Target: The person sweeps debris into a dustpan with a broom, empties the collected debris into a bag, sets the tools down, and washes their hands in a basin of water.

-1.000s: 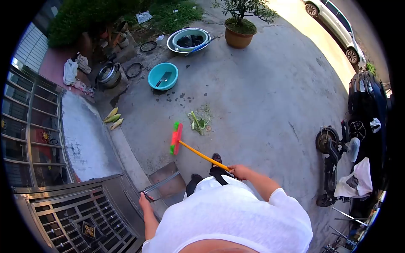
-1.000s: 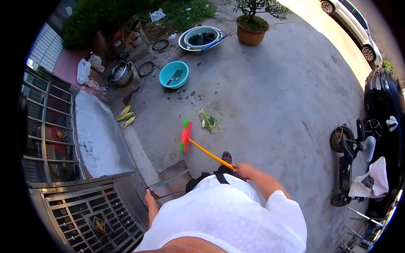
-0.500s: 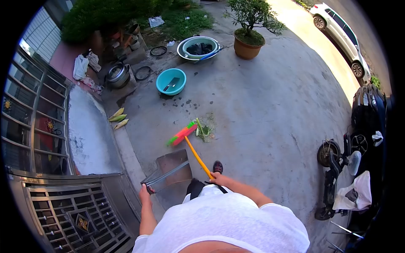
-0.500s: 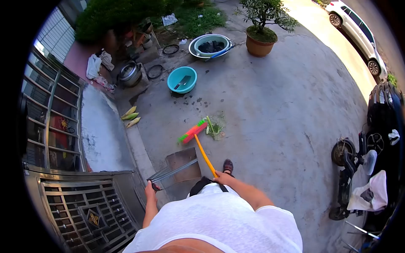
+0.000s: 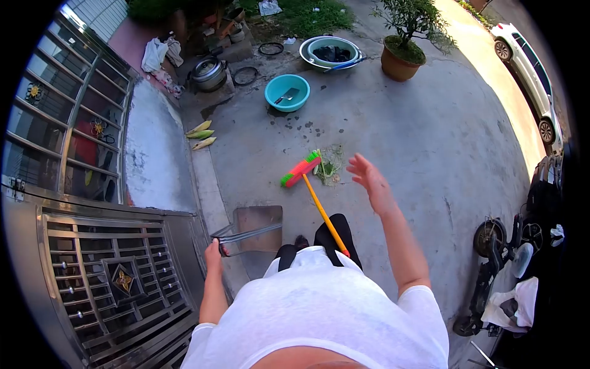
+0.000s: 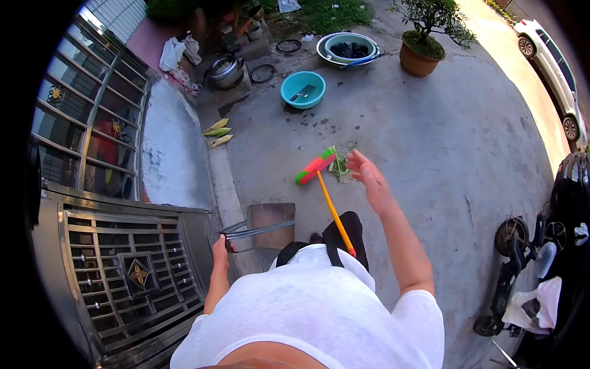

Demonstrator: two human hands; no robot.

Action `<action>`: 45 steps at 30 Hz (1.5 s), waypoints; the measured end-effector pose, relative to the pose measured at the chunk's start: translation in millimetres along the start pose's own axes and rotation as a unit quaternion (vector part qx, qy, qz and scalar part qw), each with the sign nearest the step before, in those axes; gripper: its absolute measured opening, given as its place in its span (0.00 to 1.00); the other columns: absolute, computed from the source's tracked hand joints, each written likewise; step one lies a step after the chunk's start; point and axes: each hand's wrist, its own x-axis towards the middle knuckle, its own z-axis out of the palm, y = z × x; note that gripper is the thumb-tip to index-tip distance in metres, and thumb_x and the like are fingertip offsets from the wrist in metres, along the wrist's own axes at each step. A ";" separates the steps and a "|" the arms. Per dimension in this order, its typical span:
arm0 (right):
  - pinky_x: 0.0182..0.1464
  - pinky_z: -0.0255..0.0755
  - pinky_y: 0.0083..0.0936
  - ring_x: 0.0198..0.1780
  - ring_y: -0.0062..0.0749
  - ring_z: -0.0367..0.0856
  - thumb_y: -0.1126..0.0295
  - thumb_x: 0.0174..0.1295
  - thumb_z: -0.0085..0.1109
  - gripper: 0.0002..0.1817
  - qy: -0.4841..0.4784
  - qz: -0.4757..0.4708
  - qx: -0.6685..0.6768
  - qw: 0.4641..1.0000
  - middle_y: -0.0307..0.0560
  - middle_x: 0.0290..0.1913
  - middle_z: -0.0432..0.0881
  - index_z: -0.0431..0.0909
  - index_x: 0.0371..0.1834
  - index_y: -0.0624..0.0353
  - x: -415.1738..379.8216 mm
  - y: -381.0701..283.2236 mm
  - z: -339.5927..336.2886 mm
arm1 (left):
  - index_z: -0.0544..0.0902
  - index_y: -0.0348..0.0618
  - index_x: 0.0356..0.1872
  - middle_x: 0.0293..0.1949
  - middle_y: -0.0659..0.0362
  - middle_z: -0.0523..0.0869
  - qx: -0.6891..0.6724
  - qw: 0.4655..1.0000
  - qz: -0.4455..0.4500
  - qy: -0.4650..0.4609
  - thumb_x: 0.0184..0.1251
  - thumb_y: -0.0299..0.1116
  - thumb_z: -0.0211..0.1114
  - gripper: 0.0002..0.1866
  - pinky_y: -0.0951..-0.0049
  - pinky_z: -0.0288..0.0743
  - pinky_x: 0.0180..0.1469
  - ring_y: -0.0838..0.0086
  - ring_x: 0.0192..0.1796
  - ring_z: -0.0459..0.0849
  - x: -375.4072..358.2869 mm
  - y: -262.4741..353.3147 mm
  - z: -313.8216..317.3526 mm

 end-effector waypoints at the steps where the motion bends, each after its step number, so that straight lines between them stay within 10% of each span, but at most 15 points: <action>1: 0.57 0.57 0.32 0.59 0.36 0.63 0.42 0.60 0.31 0.37 -0.048 -0.144 0.005 0.988 0.47 0.61 0.61 0.51 0.64 0.59 14.2 -60.3 5.0 | 0.72 0.39 0.23 0.17 0.59 0.73 0.005 1.000 -0.008 0.004 0.64 0.43 0.48 0.18 0.74 0.69 0.25 0.74 0.19 0.73 2.3 -4.0 -4.5; 5: 0.62 0.49 0.43 0.65 0.51 0.51 0.33 0.52 0.34 0.48 -0.291 -0.473 0.024 0.831 0.62 0.64 0.49 0.42 0.65 0.62 20.2 -247.7 31.9 | 0.72 0.39 0.22 0.16 0.59 0.73 0.015 0.999 -0.021 0.029 0.64 0.42 0.48 0.17 0.74 0.69 0.23 0.74 0.18 0.73 -3.5 -10.5 -17.4; 8: 0.62 0.49 0.42 0.65 0.51 0.51 0.35 0.52 0.35 0.47 -0.323 -0.514 -0.006 0.795 0.63 0.64 0.49 0.43 0.65 0.62 16.7 -287.6 46.1 | 0.72 0.40 0.22 0.16 0.59 0.73 -0.016 0.995 -0.062 0.079 0.64 0.42 0.50 0.17 0.74 0.70 0.22 0.74 0.18 0.73 -6.2 -18.6 -23.2; 20: 0.62 0.50 0.41 0.64 0.52 0.53 0.39 0.53 0.39 0.44 -0.292 -0.508 -0.069 0.807 0.63 0.63 0.52 0.46 0.63 0.64 13.2 -292.3 62.2 | 0.71 0.38 0.26 0.17 0.57 0.72 -0.158 0.968 -0.098 0.169 0.63 0.41 0.51 0.15 0.73 0.72 0.22 0.71 0.18 0.73 -22.3 -32.6 -66.2; 45: 0.61 0.52 0.38 0.62 0.53 0.56 0.50 0.53 0.47 0.37 -0.206 -0.511 -0.136 0.823 0.64 0.60 0.57 0.53 0.59 0.67 11.1 -301.4 70.1 | 0.71 0.38 0.23 0.18 0.57 0.73 -0.053 0.993 -0.091 0.061 0.64 0.42 0.49 0.17 0.73 0.72 0.26 0.72 0.20 0.74 -16.0 -24.0 -45.3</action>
